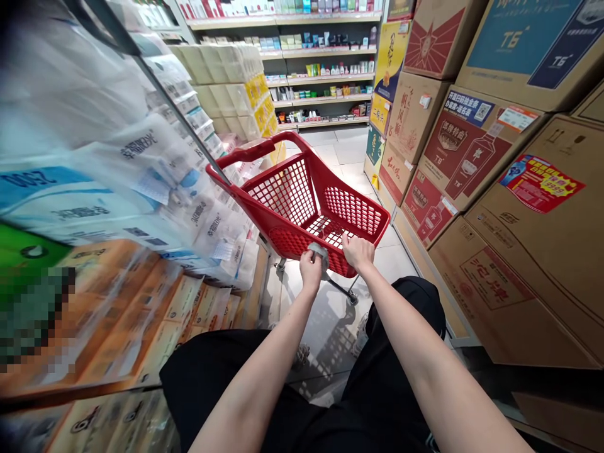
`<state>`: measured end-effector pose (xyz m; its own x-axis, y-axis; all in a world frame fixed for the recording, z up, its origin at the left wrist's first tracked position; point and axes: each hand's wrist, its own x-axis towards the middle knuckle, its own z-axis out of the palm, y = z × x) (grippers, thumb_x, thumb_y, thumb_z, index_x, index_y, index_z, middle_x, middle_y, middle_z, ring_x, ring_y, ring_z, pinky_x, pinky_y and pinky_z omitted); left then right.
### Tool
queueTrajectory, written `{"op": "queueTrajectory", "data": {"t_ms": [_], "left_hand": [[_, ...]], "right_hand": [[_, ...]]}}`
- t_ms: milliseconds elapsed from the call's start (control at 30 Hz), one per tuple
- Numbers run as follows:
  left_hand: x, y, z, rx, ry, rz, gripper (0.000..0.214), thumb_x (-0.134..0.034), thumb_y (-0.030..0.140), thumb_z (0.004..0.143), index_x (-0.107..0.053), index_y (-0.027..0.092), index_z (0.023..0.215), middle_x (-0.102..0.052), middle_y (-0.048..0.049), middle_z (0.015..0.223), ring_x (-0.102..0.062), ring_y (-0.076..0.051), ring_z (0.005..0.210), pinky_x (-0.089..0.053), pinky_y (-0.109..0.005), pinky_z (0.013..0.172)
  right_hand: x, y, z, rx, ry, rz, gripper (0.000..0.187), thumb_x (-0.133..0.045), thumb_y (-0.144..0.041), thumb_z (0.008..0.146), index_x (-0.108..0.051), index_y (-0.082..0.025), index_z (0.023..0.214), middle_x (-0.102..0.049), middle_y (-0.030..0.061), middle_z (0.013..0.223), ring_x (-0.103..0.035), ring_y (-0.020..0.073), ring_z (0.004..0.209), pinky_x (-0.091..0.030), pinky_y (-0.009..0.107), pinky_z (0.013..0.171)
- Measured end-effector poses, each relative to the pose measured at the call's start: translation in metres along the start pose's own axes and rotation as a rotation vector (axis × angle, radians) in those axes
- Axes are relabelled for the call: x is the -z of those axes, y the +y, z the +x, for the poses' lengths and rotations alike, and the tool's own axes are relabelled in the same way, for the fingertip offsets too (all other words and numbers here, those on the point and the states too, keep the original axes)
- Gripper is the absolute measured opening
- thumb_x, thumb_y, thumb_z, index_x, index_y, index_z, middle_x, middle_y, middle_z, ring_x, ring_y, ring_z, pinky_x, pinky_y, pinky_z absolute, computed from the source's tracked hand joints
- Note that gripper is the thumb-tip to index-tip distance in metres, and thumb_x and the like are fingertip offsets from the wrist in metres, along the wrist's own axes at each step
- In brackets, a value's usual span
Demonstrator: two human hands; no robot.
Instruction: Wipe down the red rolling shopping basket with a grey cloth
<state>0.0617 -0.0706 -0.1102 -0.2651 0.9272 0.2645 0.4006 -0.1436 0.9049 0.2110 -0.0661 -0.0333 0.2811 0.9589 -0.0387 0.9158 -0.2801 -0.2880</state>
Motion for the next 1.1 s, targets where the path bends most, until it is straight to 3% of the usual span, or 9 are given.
{"op": "queueTrajectory", "data": {"t_ms": [100, 167, 333, 367, 533, 600, 667, 900, 1100], "left_hand": [[0.014, 0.004, 0.001, -0.085, -0.143, 0.009, 0.021, -0.051, 0.017, 0.080, -0.047, 0.020, 0.060, -0.048, -0.0004, 0.068, -0.049, -0.016, 0.070, -0.040, -0.029, 0.073], [0.029, 0.013, 0.006, -0.118, -0.135, 0.002, 0.024, -0.051, 0.021, 0.083, -0.044, 0.020, 0.060, -0.046, 0.0003, 0.066, -0.047, -0.016, 0.068, -0.040, -0.028, 0.071], [0.065, 0.056, 0.041, -0.223, 0.323, -0.036, 0.013, -0.050, 0.029, 0.089, -0.050, 0.021, 0.079, -0.052, -0.0041, 0.087, -0.051, -0.018, 0.087, -0.040, -0.031, 0.087], [0.067, 0.064, 0.049, -0.293, 0.298, -0.044, 0.009, -0.048, 0.028, 0.089, -0.052, 0.021, 0.086, -0.054, -0.0059, 0.095, -0.051, -0.019, 0.095, -0.039, -0.032, 0.092], [0.057, 0.077, 0.067, -0.628, -0.554, 0.067, 0.008, -0.055, 0.023, 0.084, -0.061, 0.023, 0.090, -0.062, -0.0072, 0.102, -0.054, -0.021, 0.107, -0.036, -0.036, 0.103], [0.057, 0.071, 0.074, -0.662, -0.711, 0.137, 0.011, -0.060, 0.021, 0.080, -0.063, 0.024, 0.090, -0.063, -0.0071, 0.104, -0.054, -0.022, 0.110, -0.033, -0.038, 0.106], [0.065, 0.062, 0.089, -0.685, -0.709, 0.182, 0.015, -0.061, 0.020, 0.079, -0.064, 0.025, 0.092, -0.063, -0.0071, 0.105, -0.054, -0.022, 0.110, -0.032, -0.038, 0.107], [0.111, 0.033, 0.166, -0.825, -0.436, 0.394, 0.018, -0.053, 0.018, 0.082, -0.062, 0.026, 0.095, -0.058, -0.0061, 0.094, -0.054, -0.022, 0.103, -0.031, -0.041, 0.108], [0.091, 0.042, 0.157, -0.794, -0.335, 0.434, 0.015, -0.048, 0.013, 0.082, -0.059, 0.023, 0.083, -0.054, -0.0077, 0.083, -0.051, -0.026, 0.097, -0.027, -0.045, 0.107]], "right_hand": [[0.002, 0.003, 0.001, 0.008, 0.005, 0.003, 0.070, -0.016, -0.054, 0.095, -0.073, -0.014, 0.091, -0.071, 0.0159, 0.089, -0.066, 0.0245, 0.090, -0.042, 0.031, 0.078], [0.004, 0.005, 0.001, 0.016, -0.003, 0.004, 0.070, -0.015, -0.054, 0.095, -0.073, -0.014, 0.089, -0.071, 0.0153, 0.088, -0.066, 0.0243, 0.089, -0.042, 0.030, 0.078], [0.004, 0.007, 0.001, 0.013, -0.026, 0.004, 0.070, -0.016, -0.054, 0.095, -0.073, -0.015, 0.087, -0.071, 0.0148, 0.089, -0.066, 0.0232, 0.090, -0.041, 0.030, 0.079], [0.004, 0.007, 0.002, 0.017, -0.025, 0.001, 0.070, -0.015, -0.054, 0.095, -0.073, -0.015, 0.087, -0.072, 0.0146, 0.089, -0.066, 0.0231, 0.090, -0.041, 0.030, 0.079], [0.004, 0.008, 0.003, 0.032, -0.025, -0.019, 0.071, -0.015, -0.054, 0.095, -0.074, -0.016, 0.086, -0.072, 0.0141, 0.088, -0.066, 0.0236, 0.089, -0.042, 0.030, 0.078], [0.005, 0.010, 0.003, 0.031, -0.016, -0.026, 0.070, -0.015, -0.054, 0.095, -0.074, -0.015, 0.087, -0.071, 0.0149, 0.089, -0.066, 0.0236, 0.090, -0.042, 0.030, 0.079], [0.006, 0.012, 0.004, 0.028, -0.015, -0.028, 0.071, -0.015, -0.054, 0.095, -0.074, -0.015, 0.086, -0.071, 0.0150, 0.089, -0.066, 0.0235, 0.089, -0.042, 0.029, 0.078], [0.010, 0.024, 0.015, 0.042, 0.001, -0.043, 0.069, -0.017, -0.053, 0.095, -0.073, -0.016, 0.082, -0.072, 0.0136, 0.087, -0.066, 0.0235, 0.086, -0.041, 0.029, 0.075], [0.020, 0.053, 0.040, 0.040, -0.062, -0.083, 0.066, -0.019, -0.052, 0.095, -0.074, -0.016, 0.083, -0.072, 0.0131, 0.091, -0.066, 0.0236, 0.089, -0.040, 0.029, 0.075]]}}
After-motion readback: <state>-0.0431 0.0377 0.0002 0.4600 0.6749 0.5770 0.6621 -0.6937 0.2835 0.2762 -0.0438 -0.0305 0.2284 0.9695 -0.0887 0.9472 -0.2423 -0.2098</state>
